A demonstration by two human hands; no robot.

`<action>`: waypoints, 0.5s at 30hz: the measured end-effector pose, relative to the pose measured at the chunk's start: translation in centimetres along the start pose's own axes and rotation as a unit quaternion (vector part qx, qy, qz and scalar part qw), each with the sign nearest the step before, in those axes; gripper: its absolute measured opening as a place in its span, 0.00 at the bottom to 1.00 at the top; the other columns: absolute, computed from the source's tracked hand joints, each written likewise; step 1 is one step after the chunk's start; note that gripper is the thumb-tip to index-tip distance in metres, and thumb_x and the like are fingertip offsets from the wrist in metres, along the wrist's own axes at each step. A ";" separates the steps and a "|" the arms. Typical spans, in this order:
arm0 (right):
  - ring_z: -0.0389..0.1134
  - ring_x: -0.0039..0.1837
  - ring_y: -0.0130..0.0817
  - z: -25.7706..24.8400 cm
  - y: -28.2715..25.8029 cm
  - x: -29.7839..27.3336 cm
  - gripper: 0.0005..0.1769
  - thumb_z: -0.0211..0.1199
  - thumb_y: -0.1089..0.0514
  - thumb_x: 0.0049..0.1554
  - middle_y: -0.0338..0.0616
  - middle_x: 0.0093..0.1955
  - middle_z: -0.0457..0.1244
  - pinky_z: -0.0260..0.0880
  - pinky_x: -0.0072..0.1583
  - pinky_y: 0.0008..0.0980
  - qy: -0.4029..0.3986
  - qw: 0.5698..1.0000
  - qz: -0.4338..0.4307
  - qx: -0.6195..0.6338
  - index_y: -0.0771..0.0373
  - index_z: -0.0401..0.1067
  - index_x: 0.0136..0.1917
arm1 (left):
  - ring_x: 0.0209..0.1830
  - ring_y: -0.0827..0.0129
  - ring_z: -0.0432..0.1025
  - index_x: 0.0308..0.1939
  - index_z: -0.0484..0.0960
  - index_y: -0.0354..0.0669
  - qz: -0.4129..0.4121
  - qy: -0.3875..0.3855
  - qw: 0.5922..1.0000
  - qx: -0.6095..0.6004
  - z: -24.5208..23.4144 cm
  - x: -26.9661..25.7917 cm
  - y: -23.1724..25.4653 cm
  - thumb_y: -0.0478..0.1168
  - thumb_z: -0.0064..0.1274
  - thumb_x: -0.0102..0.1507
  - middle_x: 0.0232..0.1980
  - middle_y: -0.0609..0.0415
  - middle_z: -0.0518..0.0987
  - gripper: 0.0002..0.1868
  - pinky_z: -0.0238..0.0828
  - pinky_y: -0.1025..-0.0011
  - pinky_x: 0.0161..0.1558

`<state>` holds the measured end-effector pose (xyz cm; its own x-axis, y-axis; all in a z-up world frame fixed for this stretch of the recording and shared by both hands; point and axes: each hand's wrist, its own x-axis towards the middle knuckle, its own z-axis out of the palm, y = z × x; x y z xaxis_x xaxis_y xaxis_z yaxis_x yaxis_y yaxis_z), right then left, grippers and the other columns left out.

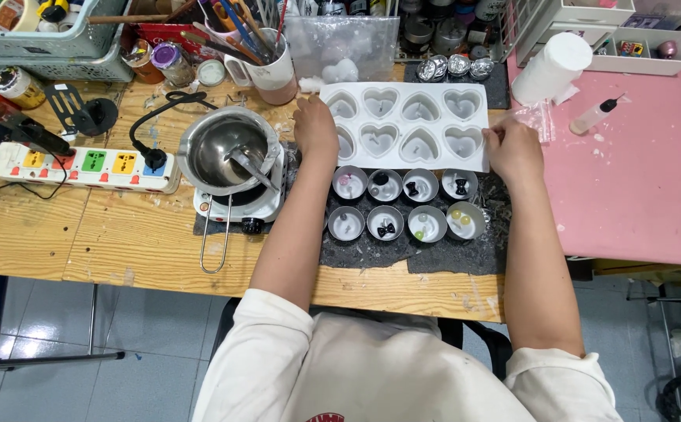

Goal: Preparing candle containers by placing wicks and decorative inserts inside them.

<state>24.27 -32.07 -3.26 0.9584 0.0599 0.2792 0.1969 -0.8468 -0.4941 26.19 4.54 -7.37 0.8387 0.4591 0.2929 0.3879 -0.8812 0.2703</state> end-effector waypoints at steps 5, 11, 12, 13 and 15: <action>0.72 0.46 0.52 -1.1 0.1 -0.8 0.16 0.68 0.52 0.61 0.59 0.44 0.70 0.71 0.51 0.45 -0.099 0.993 0.052 0.041 0.70 0.78 0.52 | 0.50 0.51 0.76 0.47 0.77 0.37 0.008 -0.068 0.998 0.015 -0.8 -2.3 -0.6 0.34 0.50 0.65 0.51 0.42 0.75 0.08 0.79 0.62 0.44; 0.73 0.46 0.48 -2.3 -0.8 -1.7 0.16 0.68 0.54 0.59 0.57 0.44 0.70 0.71 0.51 0.43 -0.084 0.992 0.061 0.067 0.70 0.77 0.54 | 0.50 0.52 0.75 0.48 0.74 0.35 0.060 -0.016 0.998 0.024 -3.8 -4.8 -0.6 0.31 0.52 0.63 0.52 0.42 0.74 0.10 0.79 0.63 0.45; 0.73 0.46 0.48 -2.4 -0.8 -1.7 0.16 0.68 0.55 0.59 0.57 0.44 0.70 0.71 0.51 0.44 -0.085 0.993 0.058 0.062 0.70 0.78 0.54 | 0.51 0.52 0.75 0.48 0.74 0.36 0.069 0.001 0.997 0.024 -3.8 -4.9 -0.8 0.30 0.51 0.65 0.52 0.42 0.74 0.08 0.78 0.63 0.46; 0.73 0.46 0.48 -2.2 -0.7 -1.8 0.16 0.68 0.55 0.59 0.57 0.44 0.70 0.71 0.51 0.44 -0.085 0.993 0.058 0.061 0.70 0.78 0.54 | 0.51 0.52 0.75 0.48 0.74 0.36 0.070 0.002 0.997 0.023 -3.6 -4.9 -1.0 0.30 0.51 0.65 0.52 0.42 0.74 0.08 0.78 0.63 0.46; 0.73 0.47 0.47 -1.7 -0.4 -1.9 0.16 0.68 0.54 0.59 0.56 0.46 0.71 0.71 0.52 0.43 -0.073 0.993 0.063 0.062 0.69 0.78 0.55 | 0.50 0.51 0.74 0.50 0.74 0.35 0.073 -0.030 0.996 0.027 -3.0 -4.9 -1.3 0.30 0.52 0.63 0.51 0.41 0.73 0.12 0.78 0.64 0.47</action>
<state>22.00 -32.79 -2.17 0.9950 0.0414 0.0914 0.0892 -0.7816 -0.6173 20.42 3.83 -6.38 0.9087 0.3192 0.2691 0.2786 -0.9437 0.1785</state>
